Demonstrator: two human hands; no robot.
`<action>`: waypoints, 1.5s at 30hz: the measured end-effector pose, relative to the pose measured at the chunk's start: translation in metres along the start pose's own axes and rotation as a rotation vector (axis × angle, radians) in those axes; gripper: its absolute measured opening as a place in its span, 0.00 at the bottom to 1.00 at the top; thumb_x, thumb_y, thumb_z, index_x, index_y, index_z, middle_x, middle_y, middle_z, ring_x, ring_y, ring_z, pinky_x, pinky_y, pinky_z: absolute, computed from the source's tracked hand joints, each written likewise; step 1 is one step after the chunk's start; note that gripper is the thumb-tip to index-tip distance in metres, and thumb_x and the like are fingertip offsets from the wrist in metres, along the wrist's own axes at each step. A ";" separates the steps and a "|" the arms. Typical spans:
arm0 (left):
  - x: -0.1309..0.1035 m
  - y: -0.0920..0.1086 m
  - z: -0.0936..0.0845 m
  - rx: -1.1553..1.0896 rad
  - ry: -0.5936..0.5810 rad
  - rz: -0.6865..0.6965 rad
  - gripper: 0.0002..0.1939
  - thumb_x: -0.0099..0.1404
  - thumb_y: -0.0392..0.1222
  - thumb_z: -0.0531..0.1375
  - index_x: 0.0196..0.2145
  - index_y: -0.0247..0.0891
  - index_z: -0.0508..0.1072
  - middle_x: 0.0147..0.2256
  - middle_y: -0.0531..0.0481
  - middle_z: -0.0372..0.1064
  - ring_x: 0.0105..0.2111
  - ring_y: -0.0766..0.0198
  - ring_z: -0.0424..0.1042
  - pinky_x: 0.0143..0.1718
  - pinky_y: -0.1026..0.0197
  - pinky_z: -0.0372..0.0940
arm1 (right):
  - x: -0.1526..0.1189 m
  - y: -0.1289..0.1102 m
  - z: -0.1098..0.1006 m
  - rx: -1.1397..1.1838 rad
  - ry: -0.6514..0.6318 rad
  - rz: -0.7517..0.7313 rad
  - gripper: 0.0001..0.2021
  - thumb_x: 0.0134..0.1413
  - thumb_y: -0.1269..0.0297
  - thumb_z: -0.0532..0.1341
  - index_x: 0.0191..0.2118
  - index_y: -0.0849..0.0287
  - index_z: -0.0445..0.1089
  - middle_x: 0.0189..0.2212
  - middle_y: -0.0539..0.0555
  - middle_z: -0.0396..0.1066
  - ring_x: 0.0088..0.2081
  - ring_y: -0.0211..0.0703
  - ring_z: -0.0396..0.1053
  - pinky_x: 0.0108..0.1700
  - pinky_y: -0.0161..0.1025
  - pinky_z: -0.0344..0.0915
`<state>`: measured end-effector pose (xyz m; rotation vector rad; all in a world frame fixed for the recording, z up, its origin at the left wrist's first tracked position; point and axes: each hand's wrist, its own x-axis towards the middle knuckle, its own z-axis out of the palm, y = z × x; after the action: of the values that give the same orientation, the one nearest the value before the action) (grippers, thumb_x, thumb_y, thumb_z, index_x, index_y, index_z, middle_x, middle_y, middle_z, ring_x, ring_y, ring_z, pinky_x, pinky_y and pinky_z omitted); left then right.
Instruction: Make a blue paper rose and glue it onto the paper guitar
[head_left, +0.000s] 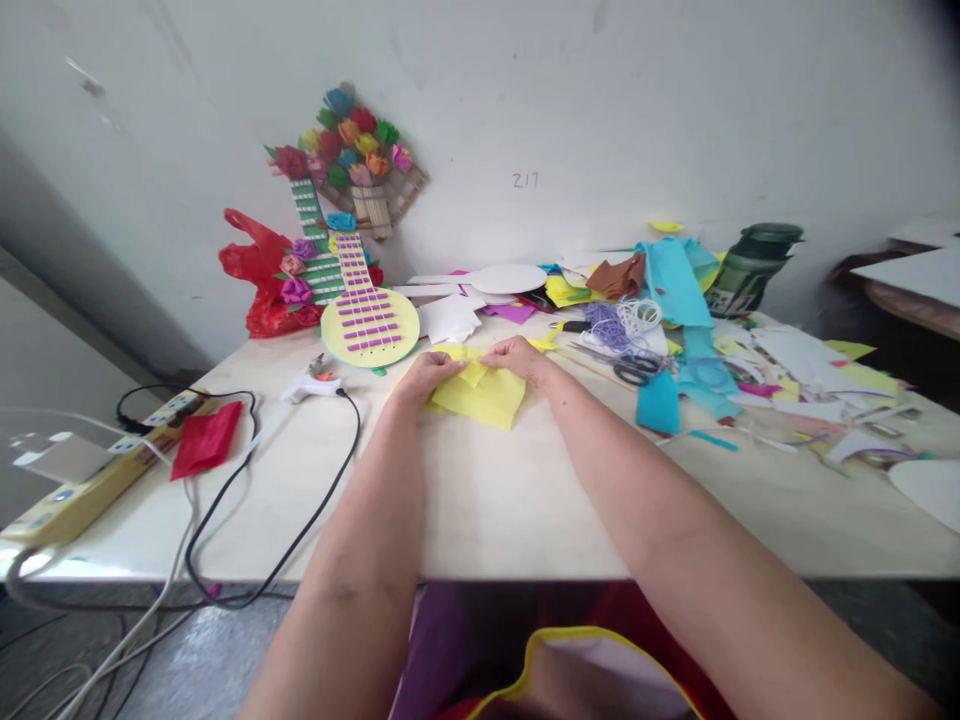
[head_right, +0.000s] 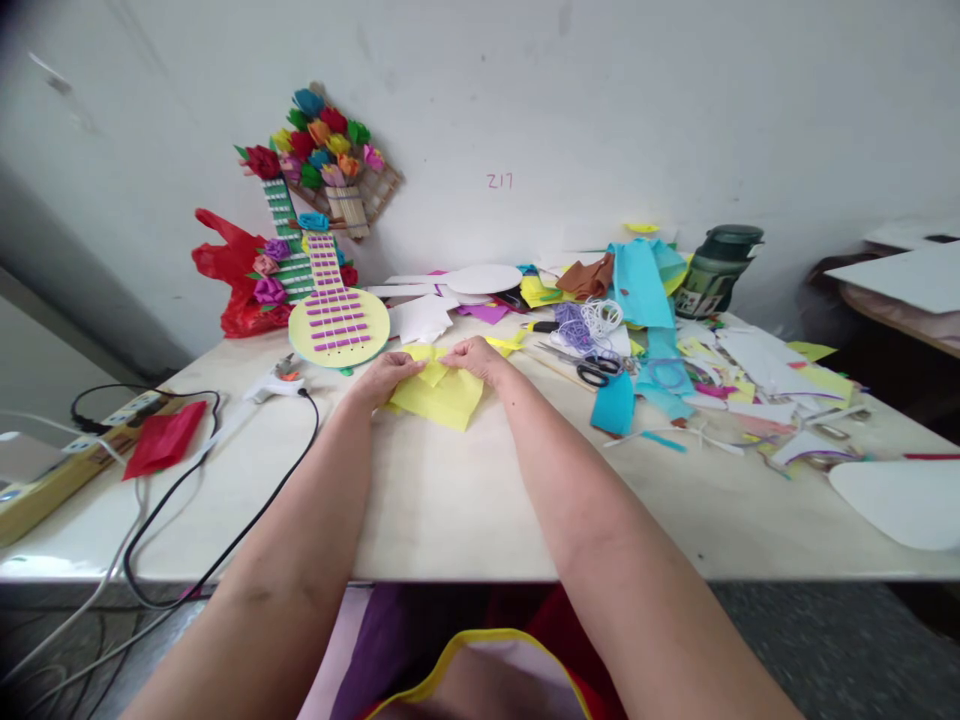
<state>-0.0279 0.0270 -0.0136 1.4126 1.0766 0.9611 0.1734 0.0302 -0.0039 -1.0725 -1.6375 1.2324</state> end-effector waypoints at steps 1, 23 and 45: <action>-0.001 0.001 0.000 -0.015 -0.008 -0.006 0.20 0.43 0.50 0.67 0.20 0.37 0.59 0.17 0.57 0.58 0.15 0.72 0.59 0.16 0.67 0.54 | 0.000 0.000 0.000 0.008 -0.005 0.004 0.11 0.36 0.58 0.66 0.21 0.62 0.71 0.17 0.49 0.69 0.20 0.36 0.65 0.23 0.32 0.60; -0.006 0.021 0.010 0.320 0.015 0.131 0.17 0.45 0.51 0.64 0.20 0.35 0.66 0.16 0.56 0.58 0.17 0.73 0.54 0.18 0.67 0.45 | 0.001 -0.003 -0.001 0.297 0.007 0.080 0.18 0.41 0.49 0.63 0.26 0.62 0.73 0.20 0.52 0.72 0.21 0.39 0.67 0.24 0.35 0.62; 0.003 0.016 0.014 0.132 0.288 0.244 0.19 0.48 0.54 0.61 0.20 0.36 0.63 0.17 0.57 0.56 0.17 0.74 0.53 0.18 0.68 0.48 | 0.008 0.002 -0.001 0.497 0.203 0.085 0.15 0.38 0.54 0.65 0.28 0.61 0.71 0.22 0.52 0.73 0.25 0.41 0.70 0.28 0.37 0.65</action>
<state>-0.0117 0.0256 0.0005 1.5719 1.2137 1.3208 0.1721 0.0382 -0.0045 -0.9189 -1.0631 1.4361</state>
